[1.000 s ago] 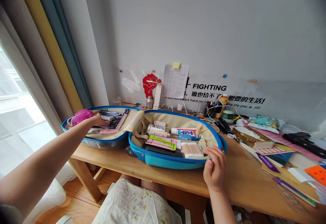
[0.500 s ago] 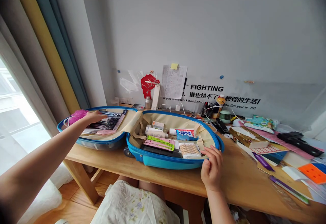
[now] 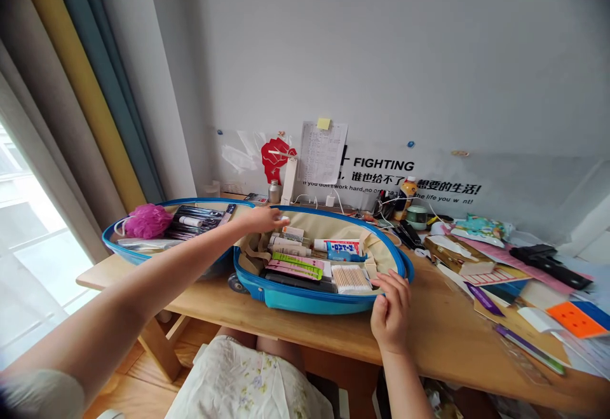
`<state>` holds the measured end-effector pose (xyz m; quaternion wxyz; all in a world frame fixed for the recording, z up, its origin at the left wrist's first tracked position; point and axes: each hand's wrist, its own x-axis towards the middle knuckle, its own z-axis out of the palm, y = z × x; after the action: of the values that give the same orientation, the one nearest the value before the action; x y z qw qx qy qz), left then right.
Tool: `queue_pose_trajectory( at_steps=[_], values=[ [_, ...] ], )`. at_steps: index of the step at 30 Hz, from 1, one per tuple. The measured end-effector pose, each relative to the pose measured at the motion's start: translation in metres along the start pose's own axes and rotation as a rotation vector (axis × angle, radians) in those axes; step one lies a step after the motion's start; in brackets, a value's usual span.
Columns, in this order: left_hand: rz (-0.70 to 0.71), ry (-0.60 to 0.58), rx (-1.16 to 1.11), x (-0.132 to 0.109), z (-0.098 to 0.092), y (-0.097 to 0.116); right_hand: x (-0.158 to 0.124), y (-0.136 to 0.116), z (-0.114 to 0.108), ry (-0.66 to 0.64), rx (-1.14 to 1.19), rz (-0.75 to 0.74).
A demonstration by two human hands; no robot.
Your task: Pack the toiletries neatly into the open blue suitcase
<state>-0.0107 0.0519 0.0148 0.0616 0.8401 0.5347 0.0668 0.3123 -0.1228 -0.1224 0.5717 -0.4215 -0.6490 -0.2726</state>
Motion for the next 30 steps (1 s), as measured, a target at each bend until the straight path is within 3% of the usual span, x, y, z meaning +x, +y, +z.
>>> queue_pose_trajectory(
  at_steps=[3,10,21,30],
  values=[
    [0.085,-0.018,-0.018,0.016,0.019,0.006,0.000,-0.001,0.000,-0.005,0.005,0.020],
    [0.187,-0.041,-0.100,0.032,0.044,-0.010,0.000,-0.001,-0.001,-0.015,-0.004,0.002],
    [0.182,-0.100,-0.163,0.044,0.057,-0.019,-0.001,0.000,-0.001,-0.015,-0.005,0.031],
    [0.154,-0.082,-0.153,0.042,0.059,-0.019,0.000,0.000,-0.001,-0.002,0.000,-0.005]
  ],
)
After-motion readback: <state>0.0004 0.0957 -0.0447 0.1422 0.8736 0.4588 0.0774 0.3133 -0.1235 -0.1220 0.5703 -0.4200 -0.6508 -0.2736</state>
